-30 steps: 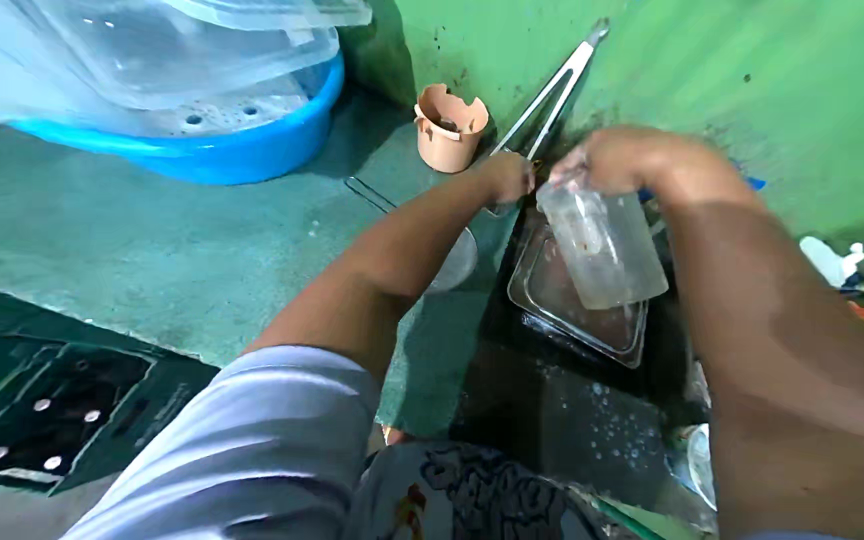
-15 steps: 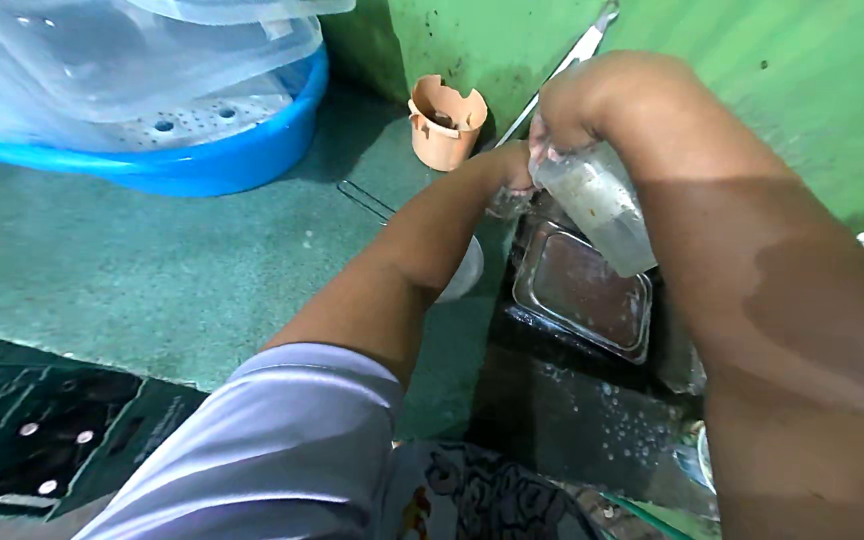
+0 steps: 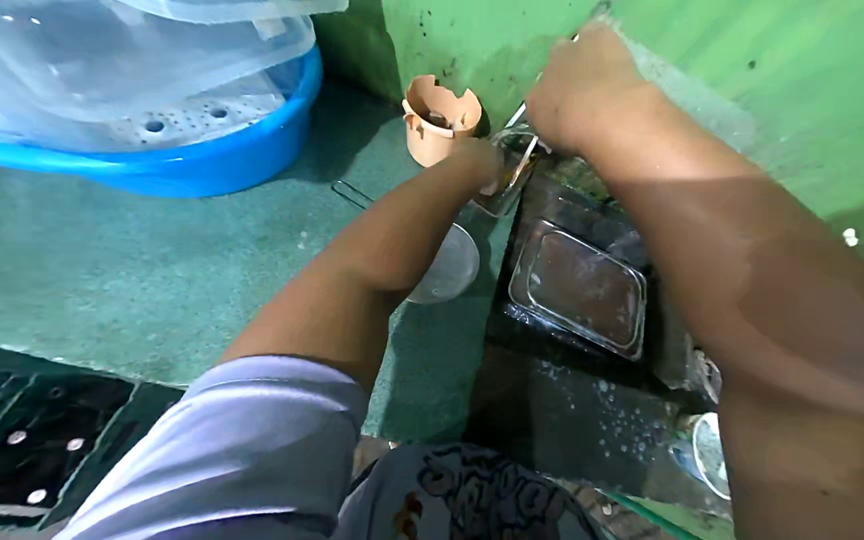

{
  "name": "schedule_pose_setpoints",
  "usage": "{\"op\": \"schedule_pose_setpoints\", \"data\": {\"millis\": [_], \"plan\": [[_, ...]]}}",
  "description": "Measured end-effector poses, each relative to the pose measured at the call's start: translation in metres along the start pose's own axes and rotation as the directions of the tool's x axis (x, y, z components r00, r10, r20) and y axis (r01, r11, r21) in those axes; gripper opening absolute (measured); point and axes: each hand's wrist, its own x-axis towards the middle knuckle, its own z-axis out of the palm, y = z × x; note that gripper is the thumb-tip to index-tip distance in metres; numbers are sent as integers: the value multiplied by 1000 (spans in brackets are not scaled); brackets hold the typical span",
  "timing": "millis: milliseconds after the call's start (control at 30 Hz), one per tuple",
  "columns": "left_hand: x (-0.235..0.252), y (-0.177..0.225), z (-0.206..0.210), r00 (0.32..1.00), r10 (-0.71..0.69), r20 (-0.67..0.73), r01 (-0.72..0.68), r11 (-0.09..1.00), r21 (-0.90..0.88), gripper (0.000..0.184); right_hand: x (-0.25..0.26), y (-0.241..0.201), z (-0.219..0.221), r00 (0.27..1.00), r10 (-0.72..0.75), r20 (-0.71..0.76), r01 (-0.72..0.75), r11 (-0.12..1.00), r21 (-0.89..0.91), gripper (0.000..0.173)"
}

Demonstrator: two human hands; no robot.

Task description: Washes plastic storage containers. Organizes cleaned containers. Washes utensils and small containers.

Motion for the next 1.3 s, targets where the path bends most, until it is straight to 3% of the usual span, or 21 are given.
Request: {"op": "schedule_pose_setpoints", "data": {"millis": [33, 67, 100, 133, 300, 467, 633, 700, 767, 933, 1033, 1133, 1300], "plan": [[-6, 1, 0, 999, -54, 8, 54, 998, 39, 45, -5, -12, -15, 985, 64, 163, -59, 998, -37, 34], [-7, -1, 3, 995, -96, 4, 96, 994, 61, 44, 1, -32, -48, 833, 199, 516, -175, 980, -96, 29], [-6, -5, 6, 992, -123, -8, 124, 989, 80, 41, 3, -43, -60, 682, 291, 671, -268, 953, -141, 26], [-7, -9, 8, 989, -144, -22, 145, 986, 88, 37, -4, -46, -60, 613, 321, 722, -325, 935, -140, 23], [-29, -18, 5, 986, -156, -59, 161, 983, 87, 39, -102, -37, -31, 564, 367, 740, -563, 826, 19, 25], [-43, -11, 13, 988, -140, -63, 146, 985, 94, 42, -234, -52, -14, 499, 476, 724, -788, 596, 151, 31], [-31, 14, 42, 995, -97, -33, 101, 985, 138, 38, -337, -74, -19, 319, 682, 658, -917, 399, 31, 34], [-29, 38, 52, 999, -40, -3, 40, 990, 135, 40, -362, -85, -19, 297, 748, 594, -935, 353, 25, 35], [-30, 72, 64, 999, 14, 39, -19, 989, 146, 40, -366, -85, -15, 322, 764, 558, -932, 359, 47, 34], [-59, 166, 107, 967, 163, 197, -181, 980, 80, 38, -308, -64, 12, 394, 688, 609, -908, 394, 141, 38], [-76, 197, 131, 940, 223, 259, -246, 967, 61, 37, -279, -51, 38, 381, 707, 596, -918, 364, 156, 38], [-93, 184, 132, 949, 199, 243, -225, 971, 84, 33, -265, -43, 52, 389, 733, 558, -918, 360, 166, 38], [-80, 73, 138, 976, 192, -97, -174, 969, 175, 46, -264, -39, 62, 406, 766, 498, -910, 387, 147, 36]]}}
